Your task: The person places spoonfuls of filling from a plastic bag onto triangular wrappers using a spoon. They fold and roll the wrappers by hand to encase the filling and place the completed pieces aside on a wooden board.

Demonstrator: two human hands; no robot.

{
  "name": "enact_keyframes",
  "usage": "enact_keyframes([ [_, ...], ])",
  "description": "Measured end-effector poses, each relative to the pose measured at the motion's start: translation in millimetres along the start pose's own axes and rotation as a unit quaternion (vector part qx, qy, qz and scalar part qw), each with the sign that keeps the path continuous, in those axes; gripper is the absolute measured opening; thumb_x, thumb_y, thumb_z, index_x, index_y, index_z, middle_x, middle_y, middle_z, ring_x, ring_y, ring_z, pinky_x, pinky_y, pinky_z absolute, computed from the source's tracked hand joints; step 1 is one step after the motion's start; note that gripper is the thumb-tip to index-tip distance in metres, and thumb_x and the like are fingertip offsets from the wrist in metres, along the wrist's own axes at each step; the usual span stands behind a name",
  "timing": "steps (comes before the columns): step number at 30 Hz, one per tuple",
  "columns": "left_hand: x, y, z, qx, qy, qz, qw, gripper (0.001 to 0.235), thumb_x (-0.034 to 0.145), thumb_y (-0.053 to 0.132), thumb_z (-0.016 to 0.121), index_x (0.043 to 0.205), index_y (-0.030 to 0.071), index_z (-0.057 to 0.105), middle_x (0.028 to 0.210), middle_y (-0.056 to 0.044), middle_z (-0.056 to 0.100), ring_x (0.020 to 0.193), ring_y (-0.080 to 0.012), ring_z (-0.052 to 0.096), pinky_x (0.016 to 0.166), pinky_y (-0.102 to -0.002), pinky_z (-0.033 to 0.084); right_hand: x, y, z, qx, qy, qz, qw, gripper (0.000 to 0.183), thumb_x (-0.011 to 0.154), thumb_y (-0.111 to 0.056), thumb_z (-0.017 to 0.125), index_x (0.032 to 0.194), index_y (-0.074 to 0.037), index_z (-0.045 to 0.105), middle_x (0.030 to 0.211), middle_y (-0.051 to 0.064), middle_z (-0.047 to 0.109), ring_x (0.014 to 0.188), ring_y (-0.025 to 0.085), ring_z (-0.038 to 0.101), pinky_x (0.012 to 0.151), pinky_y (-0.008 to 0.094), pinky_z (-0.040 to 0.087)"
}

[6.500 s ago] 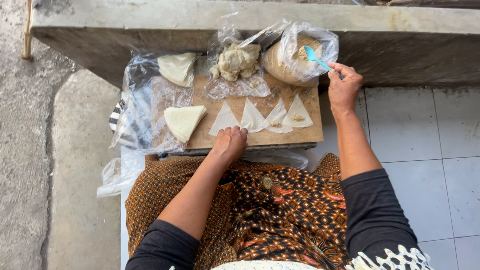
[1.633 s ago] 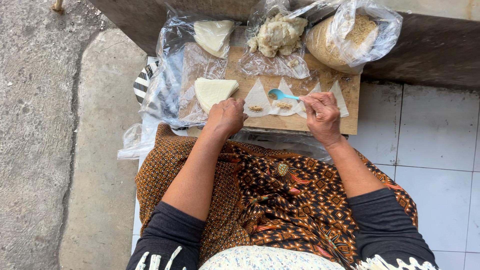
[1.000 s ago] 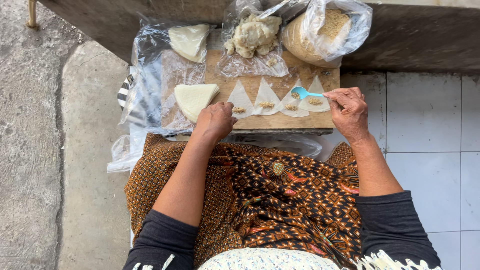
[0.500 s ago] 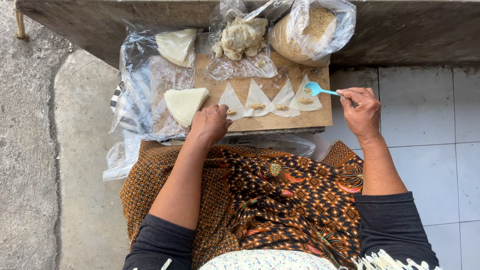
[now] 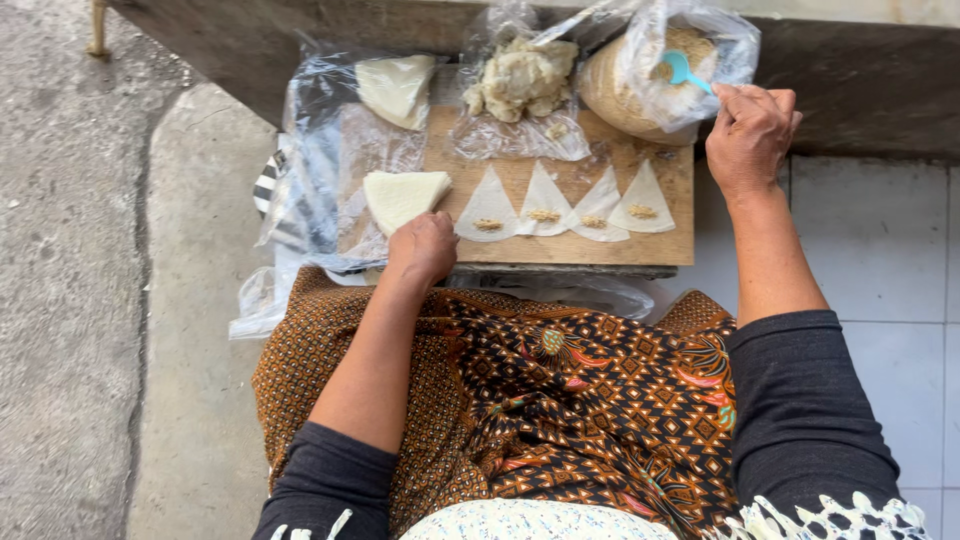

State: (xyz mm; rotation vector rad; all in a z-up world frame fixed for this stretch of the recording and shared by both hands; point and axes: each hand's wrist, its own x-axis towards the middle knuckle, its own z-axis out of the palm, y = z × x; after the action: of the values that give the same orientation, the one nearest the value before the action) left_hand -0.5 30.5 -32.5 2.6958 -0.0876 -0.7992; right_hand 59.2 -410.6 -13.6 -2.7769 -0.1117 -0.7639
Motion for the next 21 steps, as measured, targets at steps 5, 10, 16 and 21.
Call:
enact_keyframes([
  [5,13,-11,31,-0.027,0.089,0.051,0.994,0.018,0.099,0.014,0.054,0.106,0.003,0.065,0.108,-0.020,0.071,0.100,-0.0376,0.070,0.089,-0.048,0.056,1,-19,20,-0.124,0.025,-0.011,0.992,0.042,0.098,-0.001,0.068,0.139,-0.010,0.070,0.138,0.017,0.067,0.126,0.036,0.050,0.102,0.056,0.035],
  [10,29,-5,61,0.007,0.122,0.014,0.992,0.018,0.094,0.010,0.057,0.108,0.000,0.059,0.107,-0.020,0.065,0.087,-0.0315,0.074,0.069,-0.043,0.063,-55,-122,22,-0.097,0.049,-0.068,0.992,0.024,0.093,-0.005,0.073,0.116,-0.012,0.069,0.136,0.014,0.055,0.135,0.036,0.044,0.114,0.057,0.029],
  [16,40,-7,79,-0.008,0.233,0.042,0.971,0.017,0.085,0.002,0.065,0.102,0.000,0.065,0.105,-0.019,0.066,0.083,-0.0306,0.074,0.070,-0.041,0.061,-131,-222,52,0.006,-0.102,-0.046,0.994,0.011,0.084,-0.016,0.081,0.092,-0.010,0.076,0.119,0.007,0.062,0.122,0.030,0.050,0.105,0.054,0.029],
  [21,40,-5,80,-0.055,0.180,0.032,0.982,0.013,0.089,0.001,0.063,0.101,-0.002,0.066,0.108,-0.019,0.064,0.083,-0.0310,0.074,0.069,-0.042,0.062,-133,-228,69,-0.024,-0.080,-0.035,0.996,0.018,0.080,-0.015,0.081,0.091,-0.003,0.074,0.120,0.010,0.062,0.121,0.030,0.051,0.103,0.053,0.030],
])
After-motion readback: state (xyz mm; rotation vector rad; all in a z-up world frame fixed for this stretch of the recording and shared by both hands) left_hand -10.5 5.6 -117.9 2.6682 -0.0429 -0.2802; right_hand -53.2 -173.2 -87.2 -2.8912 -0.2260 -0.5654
